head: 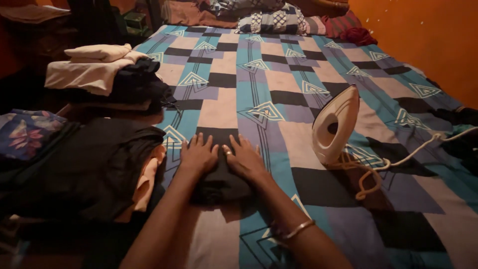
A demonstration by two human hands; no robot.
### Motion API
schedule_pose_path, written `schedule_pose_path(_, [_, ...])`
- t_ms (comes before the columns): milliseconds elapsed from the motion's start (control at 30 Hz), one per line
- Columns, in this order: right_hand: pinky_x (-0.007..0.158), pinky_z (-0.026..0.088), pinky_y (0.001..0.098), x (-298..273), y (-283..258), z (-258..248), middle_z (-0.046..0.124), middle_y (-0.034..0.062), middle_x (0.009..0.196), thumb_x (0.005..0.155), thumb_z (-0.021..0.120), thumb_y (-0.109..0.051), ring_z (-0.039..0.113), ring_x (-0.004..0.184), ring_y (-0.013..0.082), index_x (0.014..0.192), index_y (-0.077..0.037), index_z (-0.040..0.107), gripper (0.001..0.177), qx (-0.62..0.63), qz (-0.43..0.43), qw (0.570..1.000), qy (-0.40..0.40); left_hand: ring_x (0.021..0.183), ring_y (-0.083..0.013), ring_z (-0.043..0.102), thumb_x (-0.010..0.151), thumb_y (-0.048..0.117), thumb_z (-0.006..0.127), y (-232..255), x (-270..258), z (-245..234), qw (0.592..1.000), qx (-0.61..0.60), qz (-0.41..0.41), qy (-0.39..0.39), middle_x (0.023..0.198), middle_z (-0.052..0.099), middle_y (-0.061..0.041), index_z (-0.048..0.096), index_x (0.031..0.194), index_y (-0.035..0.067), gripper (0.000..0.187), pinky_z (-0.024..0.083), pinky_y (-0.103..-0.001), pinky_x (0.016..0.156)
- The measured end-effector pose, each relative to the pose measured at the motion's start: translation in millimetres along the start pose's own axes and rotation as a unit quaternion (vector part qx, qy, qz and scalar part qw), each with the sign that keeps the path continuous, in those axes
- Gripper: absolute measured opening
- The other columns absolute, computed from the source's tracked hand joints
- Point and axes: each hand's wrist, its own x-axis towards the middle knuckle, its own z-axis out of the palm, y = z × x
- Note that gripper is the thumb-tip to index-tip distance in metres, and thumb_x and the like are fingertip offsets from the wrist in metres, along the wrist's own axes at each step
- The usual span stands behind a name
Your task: The user is ironing a black shirt on a bed and folding it afterwards.
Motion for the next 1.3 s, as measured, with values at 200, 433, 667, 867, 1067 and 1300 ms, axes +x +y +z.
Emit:
schedule_pose_path(200, [0.093,0.053,0.037,-76.1,7.4,-71.7,0.075,0.0157,0.114,0.096,0.057,-0.032,0.072,0.106,0.0295,0.122,-0.014,0.073,0.036,0.249,0.008,0.923,0.293,0.155,-0.033,0.014,0.102,0.057,0.03,10.4,-16.3,-2.0,0.997,0.026,-0.049,0.045,0.167,0.018,-0.02,0.03,0.16,0.009,0.075,0.001,-0.058,0.124])
schedule_pose_path(433, [0.102,0.049,0.0402,-58.8,146.4,-81.4,0.065,0.0202,0.12,0.091,0.074,-0.02,0.063,0.113,0.0324,0.111,0.002,0.053,0.036,0.202,-0.082,0.803,0.555,0.155,-0.035,0.02,0.101,0.063,0.033,71.2,-69.9,-13.0,0.993,0.029,0.058,0.099,0.166,0.026,-0.021,0.037,0.156,0.011,0.076,0.006,-0.059,0.125])
schedule_pose_path(667, [0.103,0.041,0.0485,-71.7,228.1,-102.1,0.046,0.0288,0.135,0.079,0.088,-0.02,0.046,0.123,0.0361,0.142,0.01,0.032,0.09,0.114,-0.081,0.793,0.593,0.151,-0.0363,0.02,0.094,0.067,0.042,82.3,-118.8,-22.4,0.996,-0.014,0.036,0.075,0.163,0.025,-0.021,0.034,0.156,0.009,0.085,0.009,-0.059,0.119])
schedule_pose_path(867, [0.082,0.052,0.0339,-32.4,249.9,-83.3,0.067,0.0134,0.108,0.087,0.088,-0.018,0.063,0.096,0.0196,0.123,0.001,0.058,0.051,0.227,-0.013,0.841,0.491,0.152,-0.0358,0.023,0.092,0.068,0.042,73.7,-154.6,-40.6,0.995,0.035,0.046,0.083,0.163,0.029,-0.02,0.037,0.156,0.014,0.084,0.007,-0.06,0.119])
schedule_pose_path(1067, [0.075,0.054,0.0324,-37.3,228.3,-82.4,0.071,0.012,0.1,0.091,0.086,-0.021,0.07,0.089,0.0195,0.121,0.0,0.065,0.042,0.199,-0.006,0.853,0.482,0.144,-0.0351,0.038,0.091,0.061,0.048,54.8,-181.4,-40.6,0.971,0.037,0.074,0.225,0.153,0.044,-0.02,0.049,0.148,0.014,0.074,0.016,-0.058,0.12])
schedule_pose_path(1300, [0.072,0.052,0.0367,-87.6,112.9,-144.9,0.069,0.0169,0.097,0.095,0.083,-0.027,0.073,0.088,0.0272,0.126,0.003,0.063,0.047,0.128,-0.084,0.861,0.486,0.142,-0.0321,0.042,0.089,0.05,0.052,41.5,-223.9,-48.7,0.977,0.025,0.012,0.21,0.15,0.048,-0.021,0.051,0.147,0.007,0.073,0.02,-0.056,0.121])
